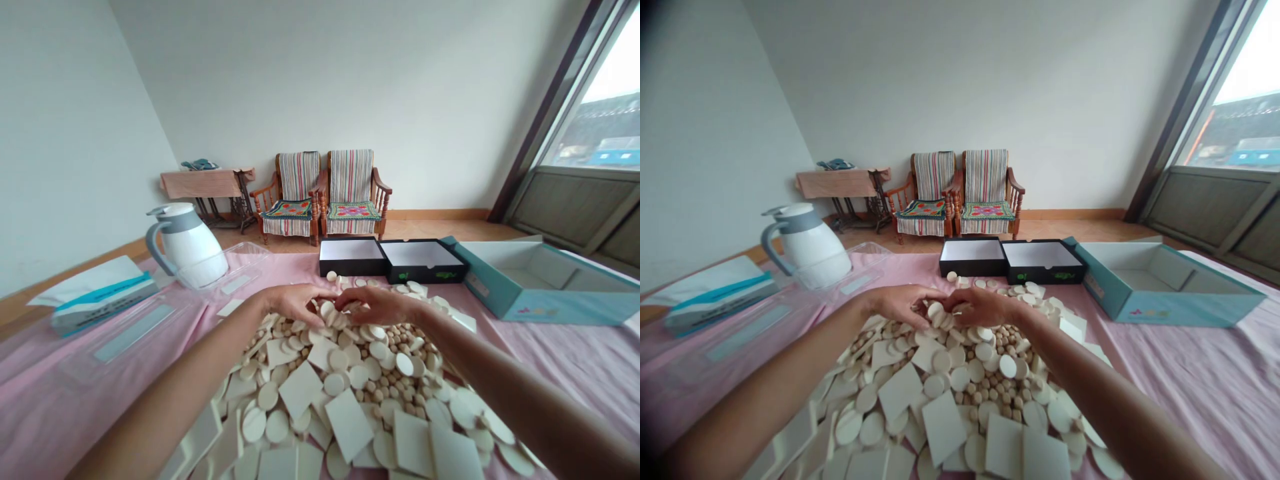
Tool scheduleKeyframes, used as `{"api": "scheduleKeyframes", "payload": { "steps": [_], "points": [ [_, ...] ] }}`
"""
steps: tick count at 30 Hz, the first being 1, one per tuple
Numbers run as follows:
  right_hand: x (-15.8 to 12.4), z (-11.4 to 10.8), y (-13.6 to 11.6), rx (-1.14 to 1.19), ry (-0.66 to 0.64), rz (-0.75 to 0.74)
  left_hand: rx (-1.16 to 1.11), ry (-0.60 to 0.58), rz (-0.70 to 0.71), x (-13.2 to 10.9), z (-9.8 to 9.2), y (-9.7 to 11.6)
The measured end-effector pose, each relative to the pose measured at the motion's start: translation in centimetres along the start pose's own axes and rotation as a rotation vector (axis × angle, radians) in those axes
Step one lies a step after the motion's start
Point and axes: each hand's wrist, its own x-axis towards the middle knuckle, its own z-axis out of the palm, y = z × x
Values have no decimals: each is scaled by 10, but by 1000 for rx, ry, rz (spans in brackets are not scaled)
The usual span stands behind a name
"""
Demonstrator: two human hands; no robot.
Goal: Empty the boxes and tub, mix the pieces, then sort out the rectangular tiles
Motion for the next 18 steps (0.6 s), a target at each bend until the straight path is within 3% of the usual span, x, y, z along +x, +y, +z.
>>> {"api": "scheduleKeyframes", "payload": {
  "steps": [2,5,9,13,15,18],
  "points": [
    [-20,-7,-4,16,29,-24,18,-2,-16,-12,7,7],
    [-63,-20,6,26,163,77,63,125,-86,-41,9,8],
    [-141,-36,45,-91,370,353,171,238,-230,-102,3,-7],
    [-210,-33,79,-233,374,507,430,239,-386,-156,6,-26],
    [-224,-24,87,-261,336,549,513,238,-415,-163,16,-32],
    [-222,-9,91,-239,305,557,582,258,-412,-151,35,-37]
  ]
}}
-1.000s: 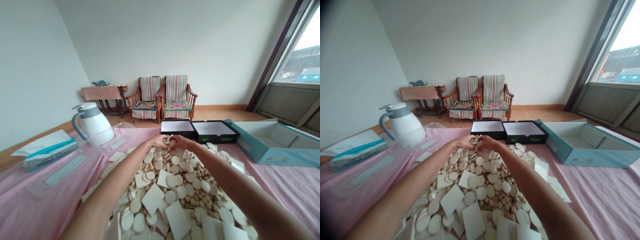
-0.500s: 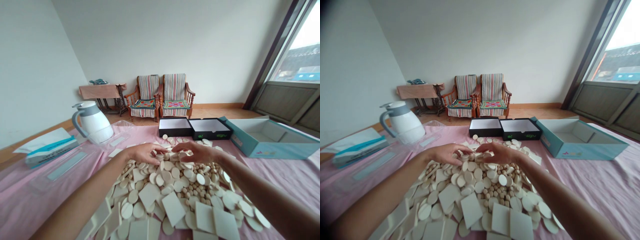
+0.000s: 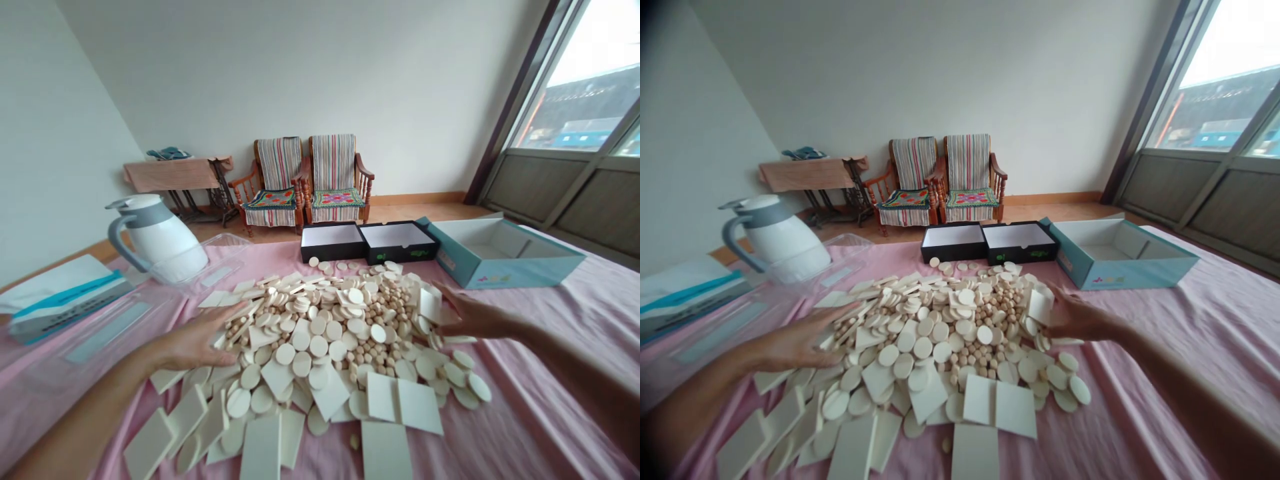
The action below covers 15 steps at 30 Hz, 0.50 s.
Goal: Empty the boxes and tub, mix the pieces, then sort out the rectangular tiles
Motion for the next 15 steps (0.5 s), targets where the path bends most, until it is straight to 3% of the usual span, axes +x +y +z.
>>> {"api": "scheduleKeyframes", "payload": {
  "steps": [6,12,15],
  "points": [
    [19,14,-19,70,42,68,5,99,29,36,18,26],
    [38,15,-49,430,67,54,-61,243,77,61,25,45],
    [49,20,-61,471,123,93,-114,281,65,69,26,55]
  ]
}}
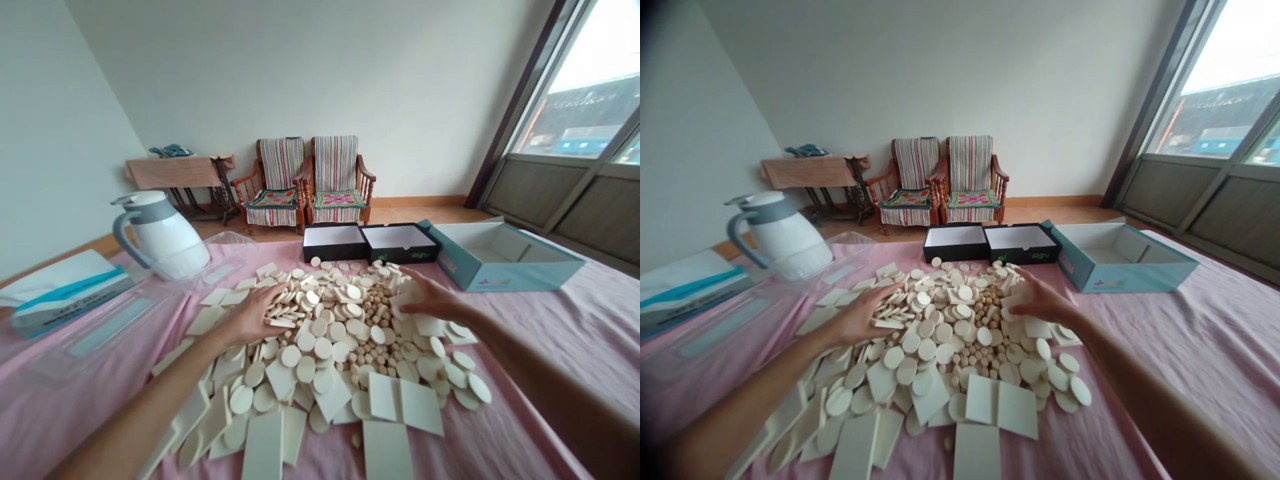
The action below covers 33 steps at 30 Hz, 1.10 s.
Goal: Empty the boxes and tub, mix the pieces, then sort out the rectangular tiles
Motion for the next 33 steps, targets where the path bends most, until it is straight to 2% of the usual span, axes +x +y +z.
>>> {"api": "scheduleKeyframes", "payload": {
  "steps": [4,6,10,13,15,17,21,23,26,28,30,33],
  "points": [
    [13,19,-12,66,28,112,-116,88,-38,6,0,17],
    [20,33,-25,112,35,114,-169,101,-67,9,-1,26],
    [35,71,-70,25,61,10,-225,104,-150,17,1,36],
    [44,92,-107,-130,38,-135,-268,174,-191,23,4,37],
    [45,96,-124,-149,9,-237,-329,226,-156,25,4,36],
    [39,92,-132,-91,-5,-303,-360,264,-115,22,0,36],
    [3,65,-121,-23,5,-362,-202,251,-35,-4,-15,44],
    [-30,52,-107,-112,-5,-375,-98,152,66,-26,-21,51],
    [-87,41,-91,-334,-51,-415,21,-58,229,-63,-24,65],
    [-122,41,-88,-453,-139,-490,76,-152,327,-83,-20,75],
    [-144,45,-92,-524,-280,-542,121,-193,413,-96,-12,86],
    [-153,58,-102,-551,-468,-569,188,-176,509,-100,4,100]
  ]
}}
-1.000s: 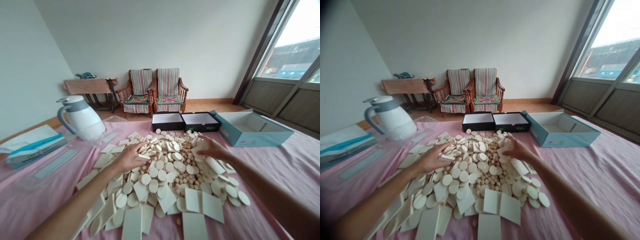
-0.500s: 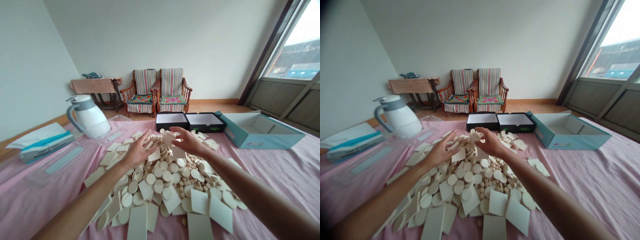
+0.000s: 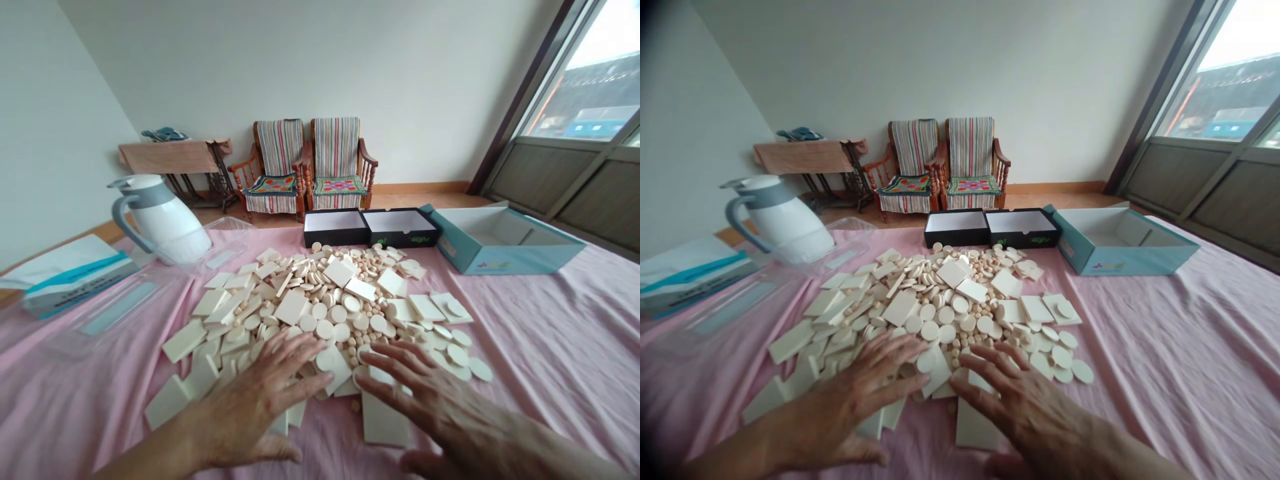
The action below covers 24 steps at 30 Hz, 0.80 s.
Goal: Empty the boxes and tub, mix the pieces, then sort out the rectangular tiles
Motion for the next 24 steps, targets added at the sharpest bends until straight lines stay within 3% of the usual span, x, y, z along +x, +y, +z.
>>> {"api": "scheduleKeyframes", "payload": {
  "steps": [6,11,17,24],
  "points": [
    [27,6,7,0,-13,-51,87,20,-22,34,14,11],
    [25,2,7,20,-14,-36,59,75,-3,56,15,13],
    [13,12,11,-31,11,-26,210,126,-5,70,21,23],
    [23,12,12,-152,120,-75,395,212,99,76,28,24]
  ]
}}
